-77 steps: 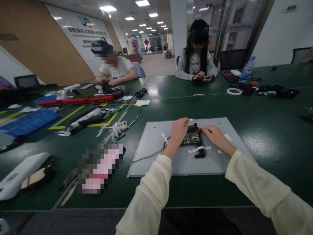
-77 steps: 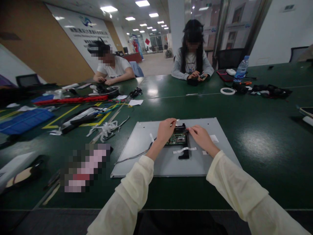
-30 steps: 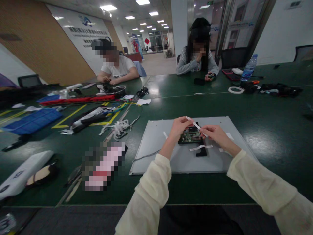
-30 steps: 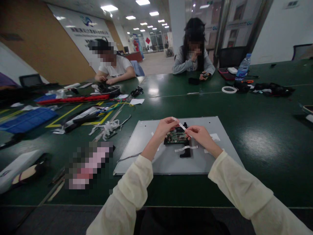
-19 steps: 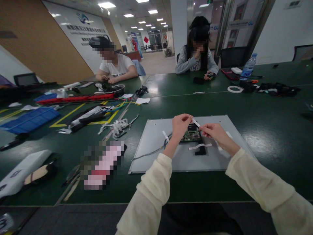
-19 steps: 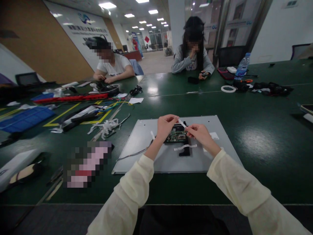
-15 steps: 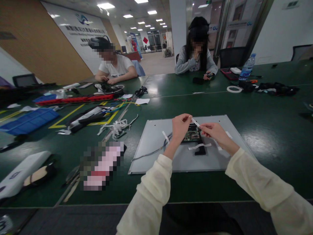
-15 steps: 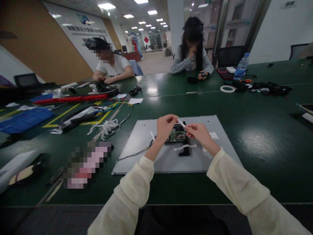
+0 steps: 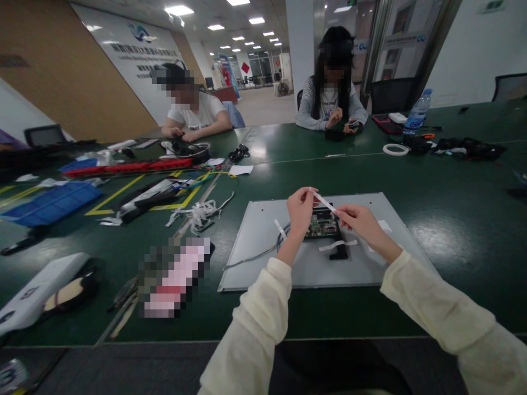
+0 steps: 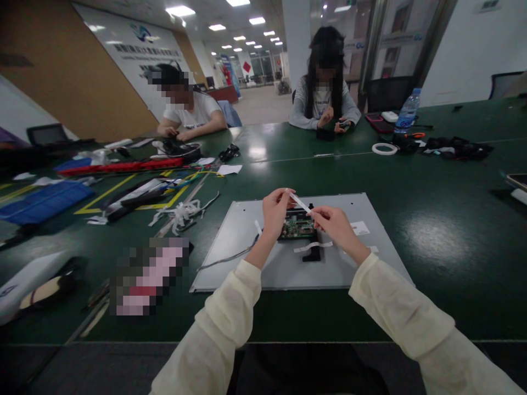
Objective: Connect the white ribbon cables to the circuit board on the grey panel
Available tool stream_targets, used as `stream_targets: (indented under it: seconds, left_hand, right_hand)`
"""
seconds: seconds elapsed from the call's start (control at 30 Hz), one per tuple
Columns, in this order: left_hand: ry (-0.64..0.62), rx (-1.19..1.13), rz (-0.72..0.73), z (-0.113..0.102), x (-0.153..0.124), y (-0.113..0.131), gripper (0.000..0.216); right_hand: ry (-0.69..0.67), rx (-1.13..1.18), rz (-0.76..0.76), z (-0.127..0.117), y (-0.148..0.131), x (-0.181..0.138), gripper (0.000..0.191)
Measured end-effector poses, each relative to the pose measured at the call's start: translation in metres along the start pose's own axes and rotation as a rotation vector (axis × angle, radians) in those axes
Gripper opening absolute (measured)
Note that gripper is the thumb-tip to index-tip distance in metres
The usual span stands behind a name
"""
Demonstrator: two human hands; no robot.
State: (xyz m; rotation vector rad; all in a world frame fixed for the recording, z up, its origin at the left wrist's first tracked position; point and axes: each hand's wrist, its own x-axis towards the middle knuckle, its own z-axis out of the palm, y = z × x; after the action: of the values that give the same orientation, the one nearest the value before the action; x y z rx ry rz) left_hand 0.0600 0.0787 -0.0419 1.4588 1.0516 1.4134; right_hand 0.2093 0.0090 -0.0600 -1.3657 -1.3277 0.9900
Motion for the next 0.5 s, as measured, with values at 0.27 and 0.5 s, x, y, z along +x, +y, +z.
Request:
stream_targets:
  seconds: [0.27, 0.5]
  left_hand:
    - [-0.003, -0.007, 0.032, 0.0002, 0.0026, -0.0029, 0.019]
    - [-0.01, -0.029, 0.007, -0.0007, 0.0017, -0.0028, 0.021]
  right_hand:
    - [-0.035, -0.016, 0.0, 0.0011, 0.0053, 0.0015, 0.033]
    - [0.007, 0.034, -0.01, 0.0019, 0.0039, -0.0003, 0.046]
